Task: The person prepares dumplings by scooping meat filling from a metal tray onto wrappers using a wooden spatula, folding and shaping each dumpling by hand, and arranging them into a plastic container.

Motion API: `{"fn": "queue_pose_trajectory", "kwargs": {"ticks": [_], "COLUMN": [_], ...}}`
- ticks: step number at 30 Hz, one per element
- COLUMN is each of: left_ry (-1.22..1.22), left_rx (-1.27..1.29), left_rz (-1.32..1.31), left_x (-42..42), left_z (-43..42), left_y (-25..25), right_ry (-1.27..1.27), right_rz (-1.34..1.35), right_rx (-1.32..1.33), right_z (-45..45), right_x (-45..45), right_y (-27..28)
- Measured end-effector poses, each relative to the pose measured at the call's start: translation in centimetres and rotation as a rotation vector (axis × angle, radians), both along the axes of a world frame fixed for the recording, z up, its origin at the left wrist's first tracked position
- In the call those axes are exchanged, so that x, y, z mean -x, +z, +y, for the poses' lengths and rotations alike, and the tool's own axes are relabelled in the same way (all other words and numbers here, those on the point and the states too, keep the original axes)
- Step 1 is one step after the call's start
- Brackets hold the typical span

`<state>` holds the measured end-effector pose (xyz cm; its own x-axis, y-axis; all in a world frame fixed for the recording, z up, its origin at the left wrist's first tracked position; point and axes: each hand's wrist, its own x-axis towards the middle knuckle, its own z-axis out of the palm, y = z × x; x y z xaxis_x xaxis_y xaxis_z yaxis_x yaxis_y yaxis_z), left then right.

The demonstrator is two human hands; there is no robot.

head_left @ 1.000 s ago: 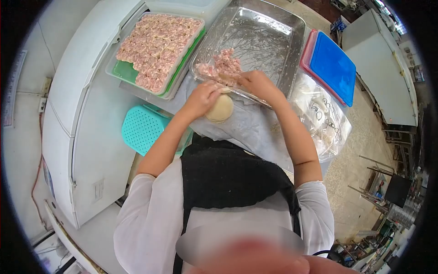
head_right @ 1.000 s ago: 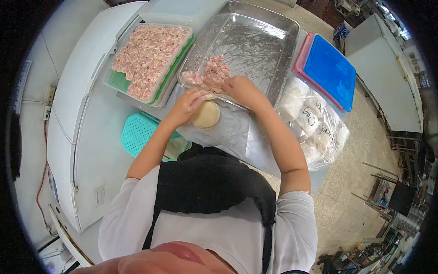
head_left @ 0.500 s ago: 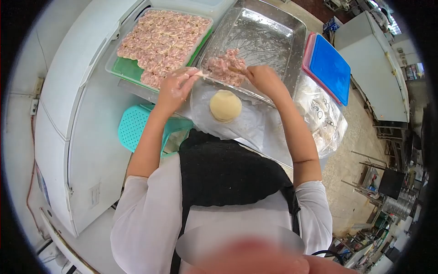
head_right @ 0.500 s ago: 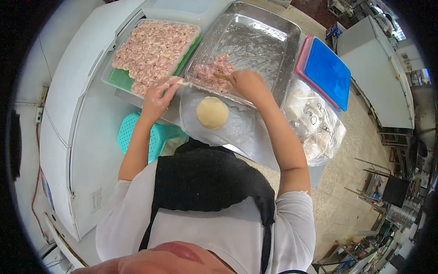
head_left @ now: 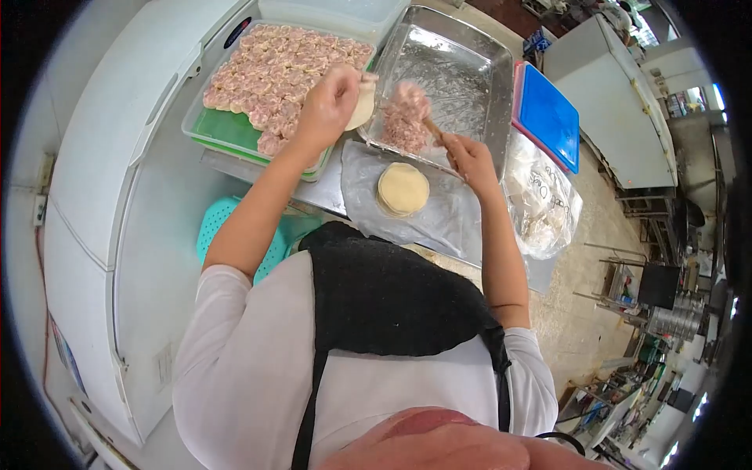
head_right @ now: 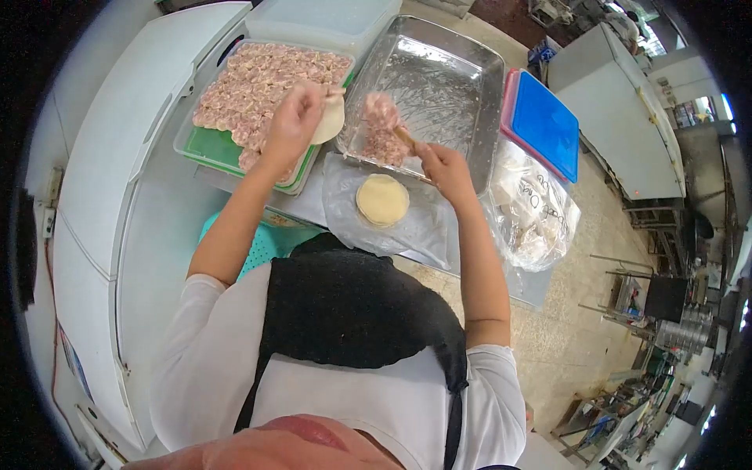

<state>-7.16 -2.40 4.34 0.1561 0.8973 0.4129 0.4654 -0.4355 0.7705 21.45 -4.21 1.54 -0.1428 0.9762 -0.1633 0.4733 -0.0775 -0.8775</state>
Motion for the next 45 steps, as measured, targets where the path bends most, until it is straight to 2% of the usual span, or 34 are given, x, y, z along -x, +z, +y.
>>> {"fn": "queue_pose_trajectory", "kwargs": {"ticks": [1,2,3,4,6,8,10,11,12,14,16,18,20,22,25,28,30,31,33,34,36,38,43,45], "left_ry": [-0.025,-0.050,-0.192,-0.206,-0.219,-0.199,-0.285,-0.363,-0.364,-0.155,-0.100,-0.109,-0.085,-0.056,-0.108,-0.053,-0.177,-0.171,-0.327,-0.321,-0.291,-0.341,-0.427,-0.519], "left_rx": [0.194,0.394,0.486,0.489,0.743,0.747,0.708,0.817,0.808,0.708,0.680,0.767,0.753,0.718,0.705,0.661,0.652,0.642,0.586,0.585,0.401,0.420,0.388,0.005], "left_rz": [-0.503,-1.003,-1.238,-1.238,-1.506,-1.505,-1.772,-1.763,-1.766,-1.707,-1.684,-1.807,-1.731,-1.665,-1.569,-1.719,-1.670,-1.667,-0.993,-0.992,-0.407,-0.366,-0.161,-0.058], "left_x": [-1.2,-2.0,-2.5,-3.1,-4.9,-6.6,-7.4,-6.7,-6.4,-6.3,-7.0,-8.2,-8.5,-8.4,-9.0,-10.7,-10.4,-10.1,-9.6,-9.6,-9.6,-9.9,-10.0,-9.8], "left_z": [1.0,2.0,3.0,3.2,3.6,3.6,3.7,3.7,4.0,4.9,4.1,2.9,2.2,2.5,3.2,3.2,2.8,2.4,1.3,1.3,1.2,1.2,0.8,1.4], "left_y": [-0.9,-2.0,-2.3,-2.8,-3.2,-1.7,-0.3,-0.4,-1.1,-4.1,-3.2,-1.7,-0.8,-0.8,-1.1,-0.4,-0.3,0.0,0.6,0.8,1.2,1.3,2.5,1.4], "right_ry": [-0.015,-0.048,-0.079,-0.091,-0.019,-0.027,0.025,0.084,0.090,0.146,0.131,0.178,0.263,0.254,0.268,0.318,0.302,0.188,0.206,0.214,0.267,0.391,0.493,0.569], "right_rz": [-0.005,0.114,0.235,0.232,0.389,0.393,-0.054,-0.226,-0.227,-0.744,-0.772,-0.645,-0.615,-0.906,-0.731,-0.621,-0.174,-0.094,-0.059,-0.029,0.019,-0.016,0.018,0.007], "right_rx": [-0.002,0.001,0.002,-0.004,-0.039,-0.053,-0.362,-0.602,-0.607,-0.495,-0.507,-0.659,-0.633,-0.569,-0.661,-0.678,-0.704,-0.292,-0.213,-0.130,-0.068,-0.120,-0.229,-0.113], "right_z": [-0.5,-0.9,-1.2,-1.3,-1.1,-0.9,-0.9,-0.8,-1.0,-2.6,-3.0,-2.5,-1.7,-2.4,-2.2,-0.5,1.0,0.3,0.9,1.1,1.2,1.1,1.0,2.2], "right_x": [0.3,0.7,1.2,1.4,1.9,2.5,3.0,1.8,1.0,0.1,0.8,1.0,-0.7,-1.3,-0.8,-2.3,-4.7,-5.5,-7.1,-7.7,-8.2,-8.5,-7.7,-7.7], "right_y": [1.0,2.1,2.8,3.1,3.3,1.8,0.5,0.6,2.2,5.9,6.3,4.8,5.1,8.8,6.5,5.7,5.4,7.3,6.2,5.7,5.4,5.6,4.5,3.2]}}
